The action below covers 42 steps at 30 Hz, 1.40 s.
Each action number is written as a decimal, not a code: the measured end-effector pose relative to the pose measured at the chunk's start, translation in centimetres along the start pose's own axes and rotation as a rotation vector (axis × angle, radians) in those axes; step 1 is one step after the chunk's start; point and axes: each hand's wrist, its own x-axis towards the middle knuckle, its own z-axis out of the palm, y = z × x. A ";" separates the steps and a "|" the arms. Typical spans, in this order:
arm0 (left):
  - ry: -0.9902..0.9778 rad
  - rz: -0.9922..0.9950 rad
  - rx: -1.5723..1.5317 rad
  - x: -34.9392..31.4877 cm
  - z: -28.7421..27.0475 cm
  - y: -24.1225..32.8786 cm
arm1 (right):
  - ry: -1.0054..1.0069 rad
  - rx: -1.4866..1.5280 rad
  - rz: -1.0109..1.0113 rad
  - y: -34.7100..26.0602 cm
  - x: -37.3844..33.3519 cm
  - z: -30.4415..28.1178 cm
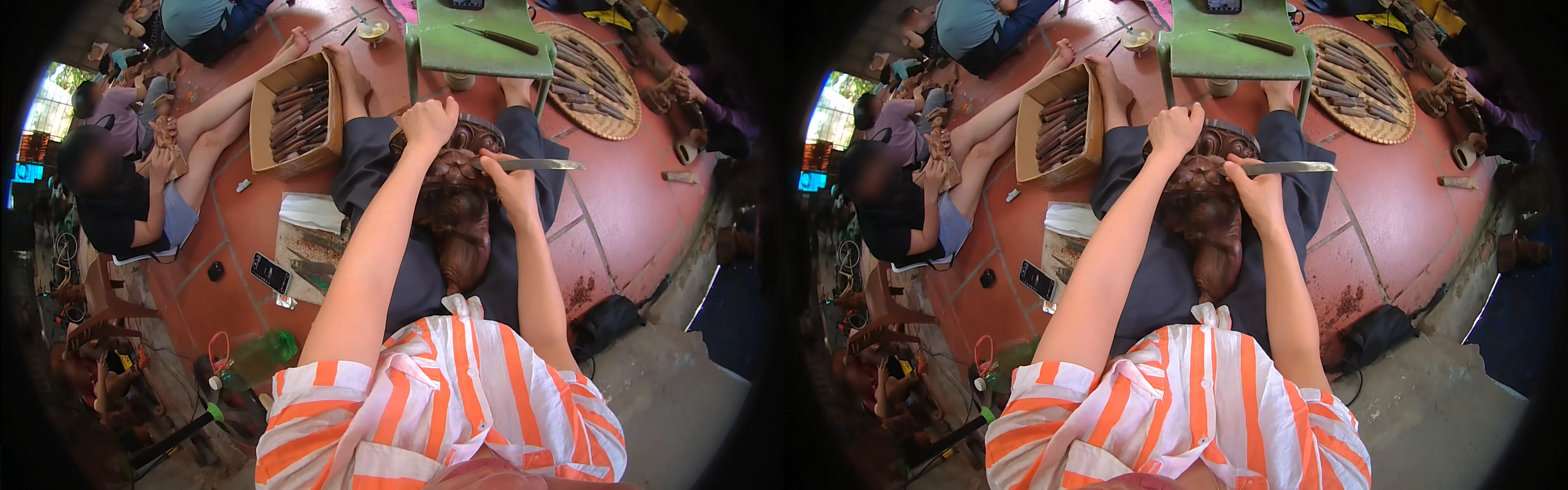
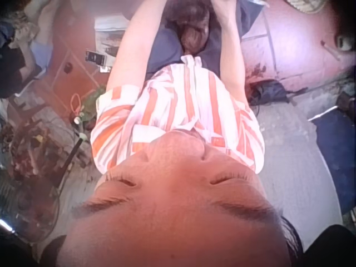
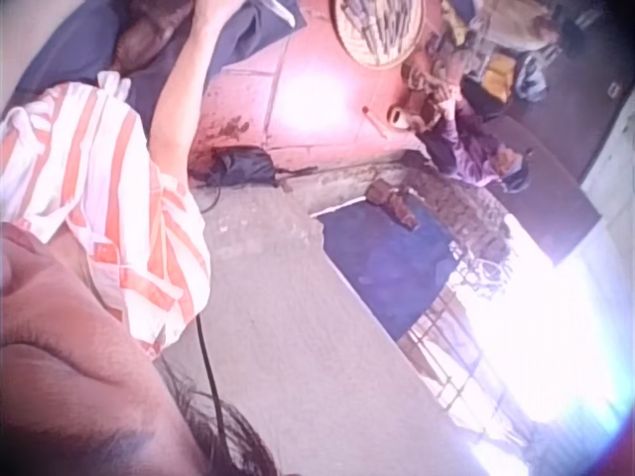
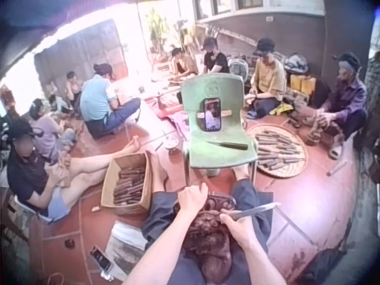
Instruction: The person sits on the floor and carves a dark wooden object using a small knife. They hold the object on their lap and use the knife to shape and refine its surface details.
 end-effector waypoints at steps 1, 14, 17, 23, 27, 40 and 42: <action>-0.005 -0.006 -0.003 0.0 0.0 0.0 | -0.018 -0.153 -0.060 0.0 -0.1 0.3; 0.013 -0.013 -0.009 0.0 0.1 -0.3 | 0.008 -0.287 0.011 -0.5 0.3 0.2; 0.019 0.004 -0.015 0.5 -0.2 0.0 | -0.019 -0.129 0.038 -0.8 0.5 -0.2; 0.009 -0.014 -0.006 0.1 0.0 -0.3 | -0.029 -0.459 -0.085 -1.7 -0.1 1.1; 0.014 -0.009 -0.011 0.1 -0.1 0.0 | -0.087 -0.237 0.038 -0.9 1.5 -0.6; 0.014 -0.001 0.002 0.0 0.1 0.0 | -0.107 -0.135 -0.028 0.0 1.1 -0.7; 0.022 0.008 -0.025 0.1 0.0 -0.1 | -0.023 -0.408 -0.082 -0.4 0.7 0.5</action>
